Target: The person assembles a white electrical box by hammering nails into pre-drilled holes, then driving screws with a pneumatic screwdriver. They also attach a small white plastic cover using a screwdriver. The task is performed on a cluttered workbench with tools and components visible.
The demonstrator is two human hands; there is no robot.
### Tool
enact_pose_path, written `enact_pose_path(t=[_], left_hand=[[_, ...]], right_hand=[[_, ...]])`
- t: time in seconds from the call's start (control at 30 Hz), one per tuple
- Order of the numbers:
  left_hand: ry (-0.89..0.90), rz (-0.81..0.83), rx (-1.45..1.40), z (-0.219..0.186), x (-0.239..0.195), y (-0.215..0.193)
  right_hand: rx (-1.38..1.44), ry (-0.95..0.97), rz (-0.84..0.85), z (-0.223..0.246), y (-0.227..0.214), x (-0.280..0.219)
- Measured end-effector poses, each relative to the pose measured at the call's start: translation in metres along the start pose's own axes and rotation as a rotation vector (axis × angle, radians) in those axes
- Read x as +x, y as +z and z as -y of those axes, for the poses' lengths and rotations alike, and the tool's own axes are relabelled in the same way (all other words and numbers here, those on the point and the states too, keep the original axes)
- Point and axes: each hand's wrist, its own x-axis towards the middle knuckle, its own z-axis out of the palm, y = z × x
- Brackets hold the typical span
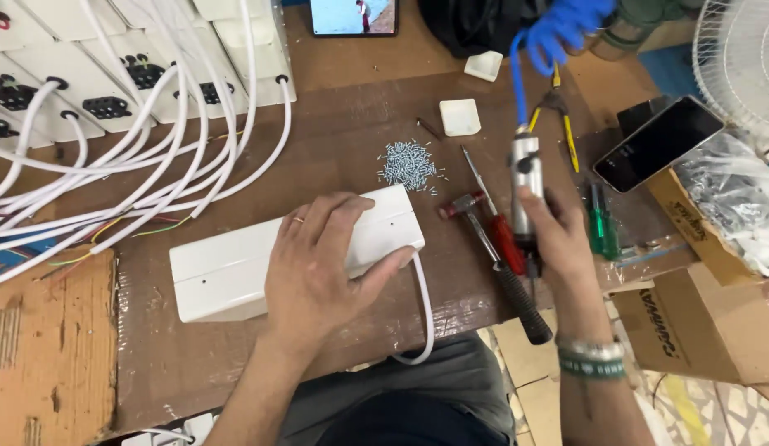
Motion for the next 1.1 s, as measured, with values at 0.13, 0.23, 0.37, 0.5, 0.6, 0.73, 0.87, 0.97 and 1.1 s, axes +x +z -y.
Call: enact_pose_path(t=[0.13, 0.23, 0.37, 0.5, 0.6, 0.73, 0.87, 0.97, 1.1], left_hand=[[-0.001, 0.026, 0.035, -0.002, 0.004, 0.001], [-0.008, 0.022, -0.014, -0.007, 0.007, -0.002], [-0.024, -0.014, -0.106, -0.011, -0.002, 0.000], [-0.007, -0.020, -0.282, -0.034, 0.003, -0.002], [-0.051, -0.023, -0.345, -0.057, 0.013, -0.002], [0.084, -0.149, -0.185, -0.056, 0.009, 0.020], [-0.073, -0.105, -0.396, -0.068, 0.012, 0.012], [-0.169, -0.078, -0.501, -0.063, 0.011, 0.010], [-0.228, -0.020, -0.688, -0.049, 0.012, 0.011]], right_hand=[[0.714, -0.037, 0.503, -0.006, 0.016, -0.039], [0.736, -0.056, 0.666, -0.001, 0.034, -0.057], [0.497, -0.074, 0.427, 0.010, 0.049, -0.066], [-0.023, -0.152, 0.227, 0.024, 0.060, -0.080], [-0.308, -0.397, 0.095, 0.031, 0.067, -0.093], [-0.414, -0.467, 0.011, 0.036, 0.071, -0.099], [-0.418, -0.549, -0.022, 0.033, 0.075, -0.102], [-0.369, -0.565, -0.024, 0.024, 0.075, -0.103], [-0.338, -0.528, -0.013, 0.020, 0.072, -0.107]])
